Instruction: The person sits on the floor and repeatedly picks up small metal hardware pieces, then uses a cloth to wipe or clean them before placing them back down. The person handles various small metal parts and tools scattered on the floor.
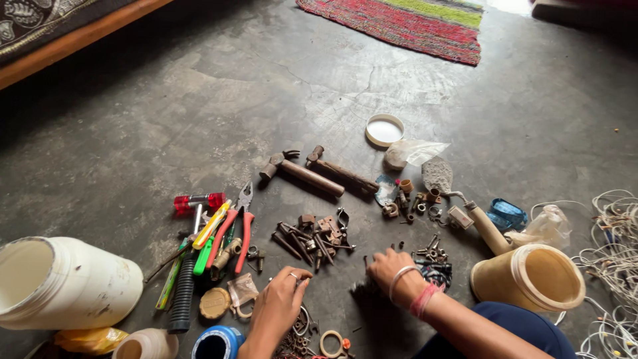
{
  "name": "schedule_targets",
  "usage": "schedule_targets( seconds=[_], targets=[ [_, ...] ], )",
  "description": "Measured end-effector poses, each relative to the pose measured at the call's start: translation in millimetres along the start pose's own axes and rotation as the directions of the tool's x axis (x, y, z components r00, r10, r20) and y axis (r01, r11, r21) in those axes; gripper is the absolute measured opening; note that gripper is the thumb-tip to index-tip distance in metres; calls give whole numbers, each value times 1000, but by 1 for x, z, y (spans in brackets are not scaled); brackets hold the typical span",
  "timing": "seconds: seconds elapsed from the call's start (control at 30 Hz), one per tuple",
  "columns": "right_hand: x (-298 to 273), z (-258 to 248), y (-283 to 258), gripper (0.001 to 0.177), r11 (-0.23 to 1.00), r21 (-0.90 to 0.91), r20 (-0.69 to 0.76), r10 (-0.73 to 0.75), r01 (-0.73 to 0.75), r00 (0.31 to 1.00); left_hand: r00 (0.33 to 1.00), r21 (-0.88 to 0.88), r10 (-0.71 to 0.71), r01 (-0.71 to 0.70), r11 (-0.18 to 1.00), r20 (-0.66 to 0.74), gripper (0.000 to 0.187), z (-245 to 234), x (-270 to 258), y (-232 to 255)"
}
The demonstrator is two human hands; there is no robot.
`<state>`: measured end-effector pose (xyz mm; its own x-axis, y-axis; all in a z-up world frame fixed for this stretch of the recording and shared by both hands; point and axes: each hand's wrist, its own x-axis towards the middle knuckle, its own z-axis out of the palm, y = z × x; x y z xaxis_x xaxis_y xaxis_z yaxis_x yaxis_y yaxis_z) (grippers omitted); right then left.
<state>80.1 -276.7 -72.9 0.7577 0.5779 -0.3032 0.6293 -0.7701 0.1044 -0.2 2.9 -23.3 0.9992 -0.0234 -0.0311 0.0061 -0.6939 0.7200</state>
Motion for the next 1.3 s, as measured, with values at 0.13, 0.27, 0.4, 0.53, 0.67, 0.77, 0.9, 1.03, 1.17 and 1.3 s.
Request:
schedule_targets(
  seconds=[0.13, 0.27, 0.4, 0.53, 0.67, 0.77, 0.9, 1.03, 1.17, 1.3],
  targets=[
    [12, -37, 18, 25, 976, 100, 146, 177, -192, 973, 1000, 14, 10, -10, 1000, 6, 16, 1, 1, -1],
    [5, -75, 38, 42, 838, 382, 174, 349, -390, 921, 998, 13, 51, -50, 999, -29, 15, 3, 2, -4],
    [-8, -84, 55, 55, 646, 717, -2, 379, -263, 926, 999, -2, -22, 22, 1000, 38, 16, 4, 2, 0],
    [-25, -91, 42, 46, 260, 928, 140, 418, -266, 898, 999, -161, -16, 23, 987, 44, 20, 5, 3, 14],
    [-28, -99, 6, 38, 101, 974, 152, 381, -205, 912, 987, -382, -84, 132, 915, 140, 43, 5, 6, 33],
    [-18, -98, -16, 40, 346, 937, -55, 261, -40, 964, 988, -420, -55, 112, 901, 147, 55, 14, 6, 31],
    [-9, -93, -40, 41, 632, 773, -165, 116, 55, 979, 984, -385, 44, 25, 923, 171, 21, 35, 5, 6],
    [-1, -96, -43, 37, 637, 764, -170, 43, 104, 985, 988, -337, -78, 120, 934, 136, 20, 34, 8, -3],
    [0, -100, -49, 39, 677, 704, -319, 31, 215, 947, 975, -281, -195, 217, 935, 103, 20, 30, 9, -4],
    [-2, -107, -66, 49, 676, 657, -496, 52, 335, 867, 923, -660, -323, 377, 651, 209, 23, 45, 20, -30]
  ],
)
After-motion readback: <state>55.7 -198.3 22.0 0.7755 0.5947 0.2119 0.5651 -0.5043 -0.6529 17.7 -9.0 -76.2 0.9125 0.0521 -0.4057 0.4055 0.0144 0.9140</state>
